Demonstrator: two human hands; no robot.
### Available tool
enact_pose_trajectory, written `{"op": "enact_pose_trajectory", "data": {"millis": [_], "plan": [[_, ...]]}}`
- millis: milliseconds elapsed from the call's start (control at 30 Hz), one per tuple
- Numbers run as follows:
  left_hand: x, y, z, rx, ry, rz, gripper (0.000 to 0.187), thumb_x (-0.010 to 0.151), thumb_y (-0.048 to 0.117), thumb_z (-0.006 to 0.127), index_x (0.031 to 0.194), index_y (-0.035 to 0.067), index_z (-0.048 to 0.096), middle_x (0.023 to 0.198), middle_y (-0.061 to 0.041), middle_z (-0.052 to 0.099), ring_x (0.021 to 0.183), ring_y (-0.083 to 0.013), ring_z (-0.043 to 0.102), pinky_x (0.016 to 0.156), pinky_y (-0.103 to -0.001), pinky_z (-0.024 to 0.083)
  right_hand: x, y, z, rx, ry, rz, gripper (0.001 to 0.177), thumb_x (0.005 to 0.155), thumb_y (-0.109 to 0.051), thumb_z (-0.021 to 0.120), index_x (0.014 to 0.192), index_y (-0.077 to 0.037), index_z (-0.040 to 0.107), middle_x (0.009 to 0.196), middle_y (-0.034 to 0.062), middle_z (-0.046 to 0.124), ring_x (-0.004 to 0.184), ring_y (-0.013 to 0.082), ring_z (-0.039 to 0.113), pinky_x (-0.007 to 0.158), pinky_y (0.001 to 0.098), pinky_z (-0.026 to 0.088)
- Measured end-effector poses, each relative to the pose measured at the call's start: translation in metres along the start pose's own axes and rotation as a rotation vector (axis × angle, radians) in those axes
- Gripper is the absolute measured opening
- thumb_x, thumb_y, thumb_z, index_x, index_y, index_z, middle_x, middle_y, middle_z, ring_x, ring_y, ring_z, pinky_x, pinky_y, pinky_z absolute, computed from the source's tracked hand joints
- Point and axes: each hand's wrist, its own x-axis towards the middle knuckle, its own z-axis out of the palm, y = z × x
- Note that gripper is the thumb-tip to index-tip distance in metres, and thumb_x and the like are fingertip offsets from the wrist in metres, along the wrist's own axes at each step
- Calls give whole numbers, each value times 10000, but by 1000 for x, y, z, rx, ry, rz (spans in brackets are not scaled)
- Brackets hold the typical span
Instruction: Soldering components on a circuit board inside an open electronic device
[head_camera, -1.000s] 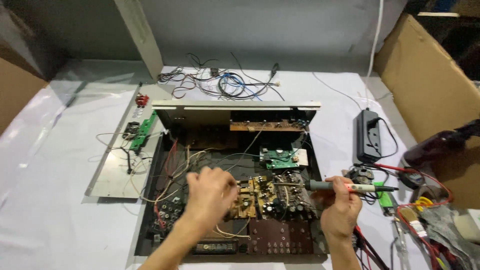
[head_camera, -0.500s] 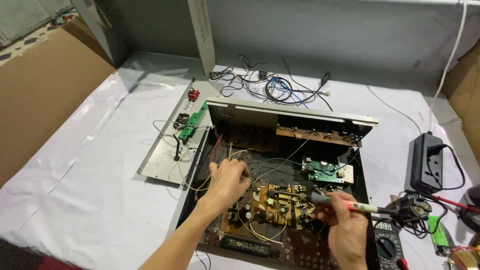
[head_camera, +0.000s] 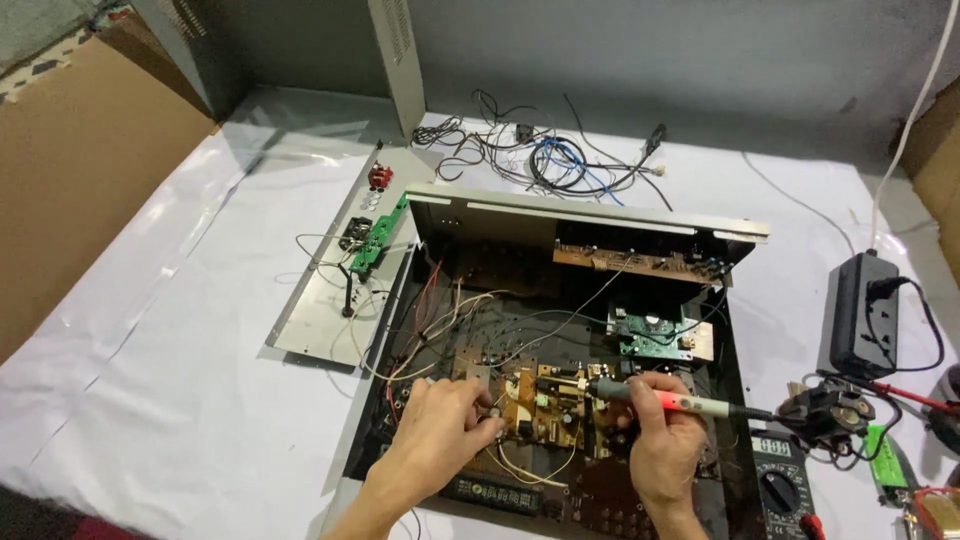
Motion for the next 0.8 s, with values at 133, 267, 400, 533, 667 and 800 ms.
{"op": "enact_pose_trajectory", "data": {"millis": [133, 267, 400, 533, 667, 800], "plan": [[11, -3, -2, -30, 74, -14, 158, 995, 361, 686, 1013, 204, 697, 791, 59, 711, 770, -134, 583, 924, -303, 399, 0, -4, 1, -18, -42, 7, 135, 1006, -174, 639, 1004, -40, 663, 819, 151, 729, 621, 225, 648, 547, 323, 559], [53, -28, 12, 89, 352, 117, 130, 967, 241, 691, 1005, 127, 740, 964, -30, 757, 853, -202, 664, 882, -401, 422, 3, -2, 1, -67, -74, 21, 174, 996, -188, 652, 1036, -23, 690, 834, 142, 713, 647, 239, 662, 596, 342, 604], [84, -28, 23, 213, 344, -4, 241, 969, 347, 636, 1057, 145, 734, 1063, -45, 716, 1009, -276, 612, 922, -490, 376, 3, -7, 4, 22, -93, 30, 145, 1002, -143, 642, 1044, -10, 682, 912, 195, 756, 685, 267, 669, 588, 352, 599], [92, -24, 34, 248, 348, -40, 332, 974, 396, 639, 1101, 103, 732, 1106, -95, 727, 1062, -299, 618, 959, -497, 385, 0, -18, 14, 87, -121, 68, 137, 1004, -129, 631, 1042, -4, 671, 879, 227, 769, 630, 293, 675, 560, 380, 602], [97, -30, 43, 148, 381, -36, 254, 965, 382, 659, 985, 144, 743, 1002, -37, 751, 1001, -286, 603, 932, -485, 333, -8, -20, 25, 16, -146, 125, 152, 992, -154, 626, 1030, -16, 674, 929, 235, 795, 621, 294, 703, 585, 408, 656], [82, -18, 26, 22, 313, -85, 206, 966, 356, 679, 959, 156, 729, 1004, 4, 743, 1014, -233, 606, 1035, -499, 311, -8, -6, 22, 82, -131, 98, 140, 1001, -116, 629, 1067, 0, 670, 905, 227, 746, 644, 303, 685, 615, 389, 632]]}}
